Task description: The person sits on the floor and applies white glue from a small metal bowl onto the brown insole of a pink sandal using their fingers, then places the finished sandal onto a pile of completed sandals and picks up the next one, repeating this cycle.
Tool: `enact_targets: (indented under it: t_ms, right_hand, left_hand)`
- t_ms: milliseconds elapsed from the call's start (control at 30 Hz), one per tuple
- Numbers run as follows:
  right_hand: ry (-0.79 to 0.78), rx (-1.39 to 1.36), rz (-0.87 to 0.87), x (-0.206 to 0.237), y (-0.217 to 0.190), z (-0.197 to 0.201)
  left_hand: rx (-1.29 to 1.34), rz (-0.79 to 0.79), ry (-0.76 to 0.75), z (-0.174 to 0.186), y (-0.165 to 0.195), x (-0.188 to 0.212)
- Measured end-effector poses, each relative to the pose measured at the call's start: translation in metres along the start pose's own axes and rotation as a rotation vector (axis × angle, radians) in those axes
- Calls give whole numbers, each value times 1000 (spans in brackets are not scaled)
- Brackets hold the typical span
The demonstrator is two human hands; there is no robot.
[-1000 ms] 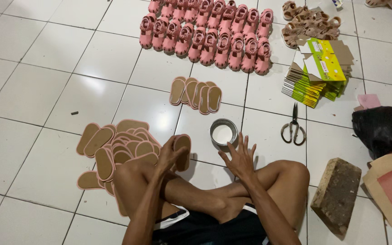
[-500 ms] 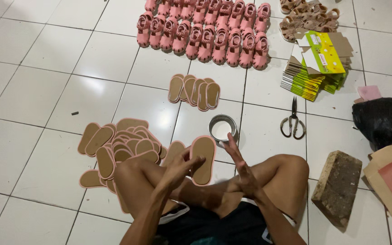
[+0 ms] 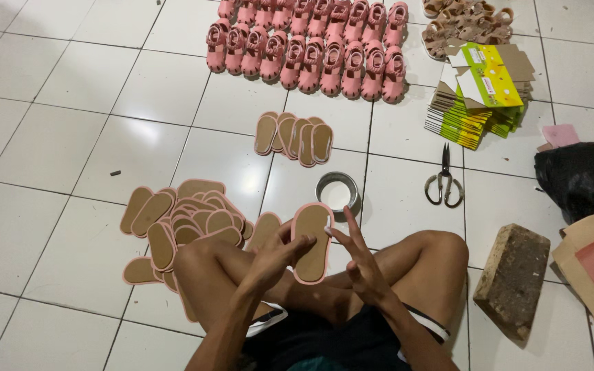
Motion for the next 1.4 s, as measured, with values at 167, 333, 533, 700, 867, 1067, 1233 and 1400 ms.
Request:
enact_targets:
  t_ms: [167,333,533,700,867,1067,1233,1400]
  right_hand:
    - [-1,10,-27,14,-2,-16]
    - [105,156,129,19,-22,-9]
    - [74,209,69,-5,-15,13]
    - [89,286,139,-1,-29,0]
    - [118,305,138,8,-25,-8]
    - [135,97,54,8,-6,-6]
    - [80,84,26,-14,-1,2]
    - [50,141,39,-22,-9,0]
  left_hand:
    - [-21,-67,54,8,1,-10]
    - [-1,-81,71,9,10,-13]
    - [-29,-111,27,-1,25,-9]
    - [-43,-166,90,8,31,-11]
    - [-75,-188,167,18,27,-14]
    - [-1,-202,262,29,10,-18]
    - [35,-258,168,20,5,-16]
    - [-13,-238,169,18,7,-9]
Point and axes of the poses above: each hand's wrist, its own x-axis away from the middle knuckle, its own z-axis out of the back of the hand, y = z × x, the point moved 10 cm from there along -x, towards the middle knuckle, and after that the axes turned 13 degrees about -y, right-handed, at the moved point
